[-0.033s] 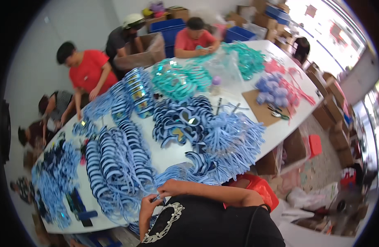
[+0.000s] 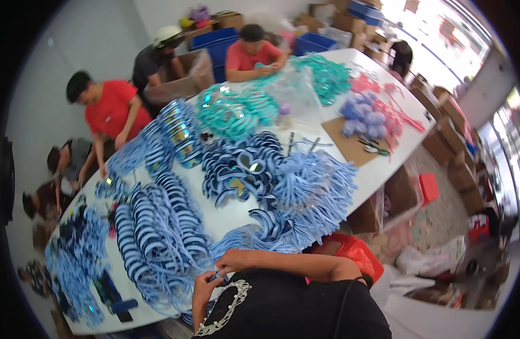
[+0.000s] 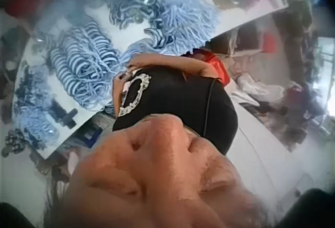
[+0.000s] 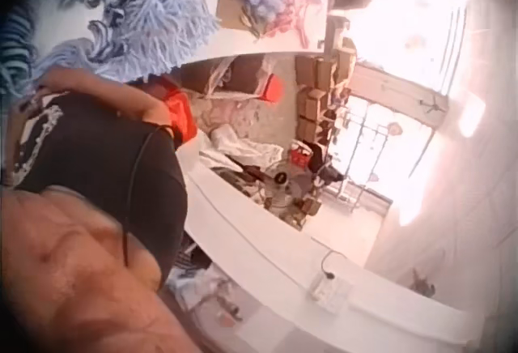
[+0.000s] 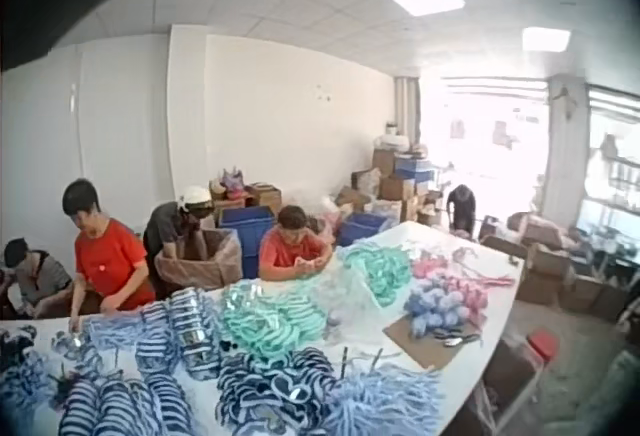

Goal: Assembling and organizing blue fabric headbands at a factory table.

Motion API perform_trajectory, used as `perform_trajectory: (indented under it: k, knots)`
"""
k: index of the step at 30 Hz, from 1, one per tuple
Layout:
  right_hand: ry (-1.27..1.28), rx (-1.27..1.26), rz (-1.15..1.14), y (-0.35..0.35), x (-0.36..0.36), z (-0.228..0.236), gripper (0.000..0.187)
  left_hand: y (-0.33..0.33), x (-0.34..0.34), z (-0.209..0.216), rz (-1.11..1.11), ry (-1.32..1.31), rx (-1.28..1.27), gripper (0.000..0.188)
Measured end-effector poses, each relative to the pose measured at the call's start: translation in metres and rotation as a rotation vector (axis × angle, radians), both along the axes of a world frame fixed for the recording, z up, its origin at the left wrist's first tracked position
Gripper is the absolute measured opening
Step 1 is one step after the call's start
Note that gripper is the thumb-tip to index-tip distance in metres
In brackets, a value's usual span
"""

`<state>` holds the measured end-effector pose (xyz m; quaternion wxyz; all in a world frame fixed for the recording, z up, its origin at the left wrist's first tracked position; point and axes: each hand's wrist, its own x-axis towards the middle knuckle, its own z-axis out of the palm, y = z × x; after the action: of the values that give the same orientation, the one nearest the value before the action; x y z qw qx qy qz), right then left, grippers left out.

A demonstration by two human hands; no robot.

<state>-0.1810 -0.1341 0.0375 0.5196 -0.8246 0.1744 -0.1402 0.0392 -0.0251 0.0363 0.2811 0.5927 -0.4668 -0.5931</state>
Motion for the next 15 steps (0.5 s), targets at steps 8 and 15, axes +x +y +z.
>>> perform_trajectory:
  k: [8, 15]
  knots:
    - [-0.039, -0.039, -0.171, 0.041, -0.017, -0.04, 0.035, -0.015, -0.024, 0.031, -0.264, -0.098, 0.205, 0.025]
    - [-0.12, 0.15, -0.404, 0.069, -0.034, -0.044, 0.035, -0.027, -0.013, 0.001, -0.536, -0.317, 0.122, 0.038]
